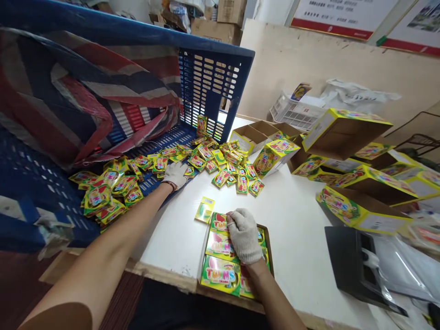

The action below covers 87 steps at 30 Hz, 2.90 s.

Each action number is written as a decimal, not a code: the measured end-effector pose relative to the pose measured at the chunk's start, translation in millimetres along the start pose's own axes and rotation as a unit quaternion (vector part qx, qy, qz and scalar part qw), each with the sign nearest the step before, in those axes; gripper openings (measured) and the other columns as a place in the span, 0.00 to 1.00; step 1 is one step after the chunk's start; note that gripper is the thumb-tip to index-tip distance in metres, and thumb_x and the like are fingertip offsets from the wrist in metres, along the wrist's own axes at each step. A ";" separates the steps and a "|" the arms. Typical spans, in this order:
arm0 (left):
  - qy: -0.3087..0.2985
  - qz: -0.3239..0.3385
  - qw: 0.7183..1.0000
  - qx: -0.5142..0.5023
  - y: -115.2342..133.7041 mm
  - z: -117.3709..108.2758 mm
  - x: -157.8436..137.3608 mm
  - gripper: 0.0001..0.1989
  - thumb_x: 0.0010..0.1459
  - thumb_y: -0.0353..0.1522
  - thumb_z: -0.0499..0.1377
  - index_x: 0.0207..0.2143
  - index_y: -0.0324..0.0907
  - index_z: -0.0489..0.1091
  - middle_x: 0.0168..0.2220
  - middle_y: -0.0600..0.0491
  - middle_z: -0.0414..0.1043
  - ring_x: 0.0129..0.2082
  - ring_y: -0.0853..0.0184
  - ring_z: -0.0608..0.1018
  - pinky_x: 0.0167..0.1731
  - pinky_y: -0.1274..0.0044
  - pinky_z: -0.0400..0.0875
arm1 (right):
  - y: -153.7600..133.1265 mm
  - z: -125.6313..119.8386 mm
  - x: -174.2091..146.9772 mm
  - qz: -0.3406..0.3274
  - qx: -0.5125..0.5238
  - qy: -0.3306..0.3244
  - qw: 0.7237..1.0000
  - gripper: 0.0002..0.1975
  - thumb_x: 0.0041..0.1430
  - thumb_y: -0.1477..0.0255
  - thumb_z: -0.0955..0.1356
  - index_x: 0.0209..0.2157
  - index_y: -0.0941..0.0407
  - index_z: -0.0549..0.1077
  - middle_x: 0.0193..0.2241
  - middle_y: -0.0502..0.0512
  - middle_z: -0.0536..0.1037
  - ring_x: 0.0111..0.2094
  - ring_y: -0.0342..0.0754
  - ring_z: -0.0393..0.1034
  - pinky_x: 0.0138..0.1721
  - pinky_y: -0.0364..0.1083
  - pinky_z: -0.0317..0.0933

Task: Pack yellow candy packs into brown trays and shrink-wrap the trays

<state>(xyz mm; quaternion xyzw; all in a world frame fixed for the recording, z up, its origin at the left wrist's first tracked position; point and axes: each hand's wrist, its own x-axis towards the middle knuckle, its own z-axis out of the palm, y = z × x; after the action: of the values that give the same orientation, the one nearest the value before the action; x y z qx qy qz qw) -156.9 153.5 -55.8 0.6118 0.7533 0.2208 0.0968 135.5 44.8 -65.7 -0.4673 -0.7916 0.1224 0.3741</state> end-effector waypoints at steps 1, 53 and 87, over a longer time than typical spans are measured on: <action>-0.001 -0.006 1.000 -0.004 -1.3 1.2 -2.8 0.21 0.44 0.36 0.64 0.43 0.39 0.71 0.49 0.39 0.70 0.54 0.44 0.68 0.55 0.56 0.58 | 1.0 0.4 -1.5 -0.012 -0.019 0.009 1.000 0.10 0.62 0.72 0.64 0.32 0.56 0.77 0.32 0.56 0.75 0.36 0.50 0.68 0.39 0.48 0.62; -0.119 -0.094 0.987 -0.055 69.7 45.5 -107.9 0.22 0.44 0.47 0.63 0.37 0.42 0.64 0.38 0.44 0.75 0.38 0.54 0.78 0.35 0.68 0.72 | -13.5 -77.9 -89.3 0.067 -0.087 -0.087 0.990 0.09 0.59 0.81 0.62 0.29 0.54 0.69 0.36 0.57 0.75 0.38 0.50 0.68 0.42 0.49 0.64; -0.029 0.065 0.994 0.086 10.0 -15.3 -22.5 0.13 0.52 0.32 0.59 0.41 0.39 0.68 0.47 0.44 0.70 0.58 0.45 0.64 0.57 0.51 0.58 | 25.5 -73.0 -55.5 0.063 -0.077 -0.102 0.990 0.10 0.60 0.72 0.65 0.38 0.53 0.78 0.35 0.55 0.79 0.40 0.52 0.69 0.45 0.52 0.60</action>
<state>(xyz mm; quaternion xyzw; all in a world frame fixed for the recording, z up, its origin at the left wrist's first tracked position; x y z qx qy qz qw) -149.2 130.1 -40.6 0.6713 0.7254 0.1434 0.0511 219.4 0.9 -55.8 -0.5288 -0.8018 0.1316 0.2454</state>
